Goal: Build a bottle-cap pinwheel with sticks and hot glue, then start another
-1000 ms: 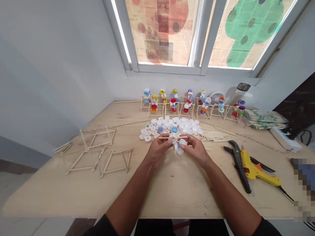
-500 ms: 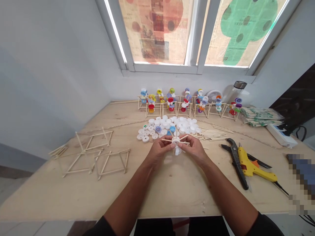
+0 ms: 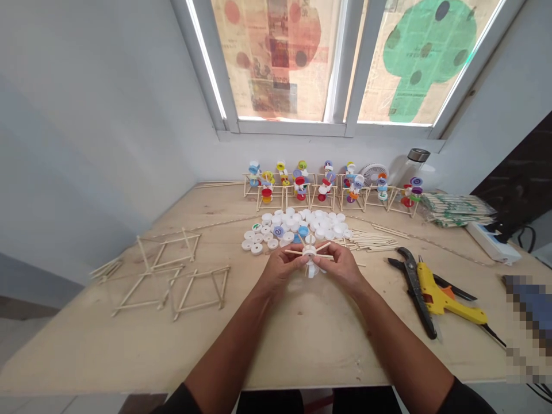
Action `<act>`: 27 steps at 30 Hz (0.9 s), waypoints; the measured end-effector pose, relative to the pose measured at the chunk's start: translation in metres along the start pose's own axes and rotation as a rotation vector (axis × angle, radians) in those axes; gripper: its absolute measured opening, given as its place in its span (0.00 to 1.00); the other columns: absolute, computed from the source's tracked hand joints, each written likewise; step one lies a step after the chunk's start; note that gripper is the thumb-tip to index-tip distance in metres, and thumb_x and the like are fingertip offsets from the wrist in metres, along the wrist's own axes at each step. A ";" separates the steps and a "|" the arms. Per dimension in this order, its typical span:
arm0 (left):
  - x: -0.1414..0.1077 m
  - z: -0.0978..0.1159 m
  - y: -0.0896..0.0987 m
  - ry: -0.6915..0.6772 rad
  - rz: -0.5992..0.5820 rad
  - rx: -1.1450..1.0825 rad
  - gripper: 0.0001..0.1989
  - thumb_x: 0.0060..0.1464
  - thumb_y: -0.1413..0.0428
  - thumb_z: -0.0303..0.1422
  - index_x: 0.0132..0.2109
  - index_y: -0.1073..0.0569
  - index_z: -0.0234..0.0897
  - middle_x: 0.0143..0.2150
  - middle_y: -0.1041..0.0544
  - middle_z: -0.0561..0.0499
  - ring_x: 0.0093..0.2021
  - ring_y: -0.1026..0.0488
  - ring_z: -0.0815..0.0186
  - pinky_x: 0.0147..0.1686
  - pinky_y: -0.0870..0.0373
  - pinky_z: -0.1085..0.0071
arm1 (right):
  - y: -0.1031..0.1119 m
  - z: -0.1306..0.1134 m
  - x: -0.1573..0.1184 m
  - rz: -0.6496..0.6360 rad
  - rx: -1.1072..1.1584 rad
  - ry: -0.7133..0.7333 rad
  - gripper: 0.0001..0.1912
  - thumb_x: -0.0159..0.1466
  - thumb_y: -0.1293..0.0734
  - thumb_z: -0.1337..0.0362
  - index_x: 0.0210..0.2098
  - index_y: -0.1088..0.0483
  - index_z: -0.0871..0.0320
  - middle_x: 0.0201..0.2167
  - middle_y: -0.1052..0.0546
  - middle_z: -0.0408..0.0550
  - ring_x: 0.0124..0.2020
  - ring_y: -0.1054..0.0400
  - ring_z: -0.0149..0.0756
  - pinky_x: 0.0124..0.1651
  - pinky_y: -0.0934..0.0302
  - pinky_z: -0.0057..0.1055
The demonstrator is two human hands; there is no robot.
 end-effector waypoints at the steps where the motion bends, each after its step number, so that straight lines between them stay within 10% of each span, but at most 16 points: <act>1: 0.000 -0.001 -0.001 -0.004 -0.009 -0.009 0.17 0.37 0.33 0.36 0.37 0.22 0.34 0.32 0.21 0.48 0.34 0.26 0.63 0.37 0.33 0.69 | 0.000 0.000 0.000 0.006 0.001 0.003 0.15 0.51 0.28 0.56 0.33 0.28 0.58 0.31 0.24 0.45 0.34 0.30 0.37 0.38 0.37 0.32; 15: -0.002 0.003 0.004 -0.018 0.112 -0.083 0.18 0.34 0.32 0.36 0.35 0.24 0.34 0.32 0.21 0.48 0.34 0.26 0.63 0.38 0.32 0.67 | 0.002 -0.004 0.000 0.022 -0.047 0.027 0.18 0.51 0.28 0.54 0.38 0.27 0.57 0.38 0.23 0.48 0.36 0.30 0.39 0.40 0.37 0.34; 27: -0.003 0.004 0.018 -0.022 0.272 -0.265 0.18 0.32 0.31 0.34 0.33 0.26 0.33 0.31 0.23 0.50 0.33 0.26 0.66 0.37 0.33 0.68 | 0.038 -0.040 -0.011 0.378 0.037 0.138 0.18 0.55 0.32 0.52 0.40 0.28 0.56 0.38 0.21 0.50 0.45 0.30 0.43 0.52 0.41 0.41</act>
Point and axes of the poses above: each hand's wrist, its own x-axis towards the middle knuckle, its own y-axis out of the back of the hand, z = x × y, the point moved 6 cm from there along x, towards the middle knuckle
